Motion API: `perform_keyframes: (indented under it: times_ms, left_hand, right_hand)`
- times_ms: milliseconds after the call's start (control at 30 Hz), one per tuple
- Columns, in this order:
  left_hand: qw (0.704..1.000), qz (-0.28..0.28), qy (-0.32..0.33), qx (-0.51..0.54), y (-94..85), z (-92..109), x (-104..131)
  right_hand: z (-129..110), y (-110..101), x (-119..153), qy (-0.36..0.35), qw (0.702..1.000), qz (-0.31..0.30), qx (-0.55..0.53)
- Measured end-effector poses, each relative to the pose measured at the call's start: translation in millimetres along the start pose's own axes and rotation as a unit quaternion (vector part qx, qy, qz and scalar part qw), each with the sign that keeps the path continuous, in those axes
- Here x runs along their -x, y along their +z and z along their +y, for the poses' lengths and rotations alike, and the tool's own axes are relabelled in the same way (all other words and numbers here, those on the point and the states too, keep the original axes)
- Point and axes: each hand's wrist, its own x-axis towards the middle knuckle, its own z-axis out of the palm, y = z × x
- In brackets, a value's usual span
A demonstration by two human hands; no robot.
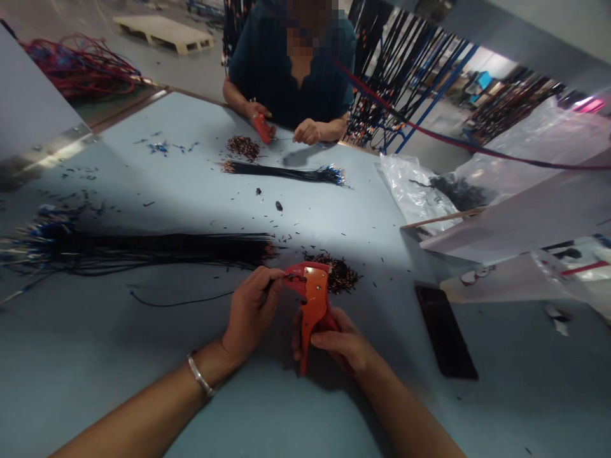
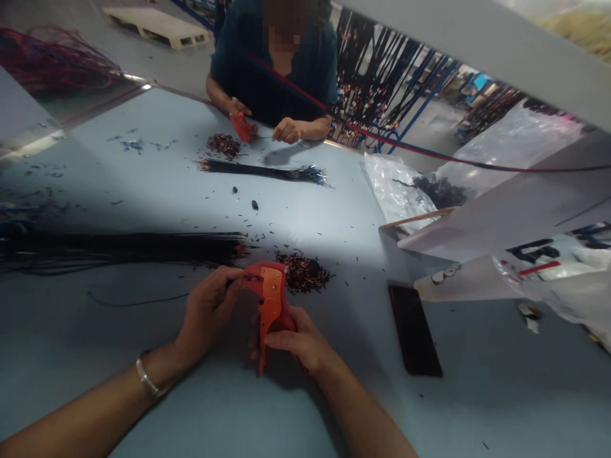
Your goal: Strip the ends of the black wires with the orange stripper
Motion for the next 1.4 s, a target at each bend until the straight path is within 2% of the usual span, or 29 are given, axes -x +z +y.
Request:
perform_keyframes:
  times_ms: [233,667,1067,1400]
  left_hand:
    - [1.0,-0.006,0.0,-0.029,-1.7,2.0,-1.1]
    - [0.995,-0.006,0.076,-0.065,-2.7,-0.8,0.4]
    - [0.986,0.027,0.133,-0.094,-1.1,-3.8,3.1]
    - [0.984,0.026,0.138,-0.106,-1.8,-2.5,3.9]
  right_hand:
    - [2.0,-1.9,-1.0,-0.004,1.0,-0.002,0.004]
    - [2.9,-5.7,1.7,0.001,1.0,0.003,0.005]
    - [0.5,-9.2,2.5,0.021,1.0,-0.014,-0.003]
    - [-1.4,-9.3,3.7,0.026,0.999,-0.018,-0.006]
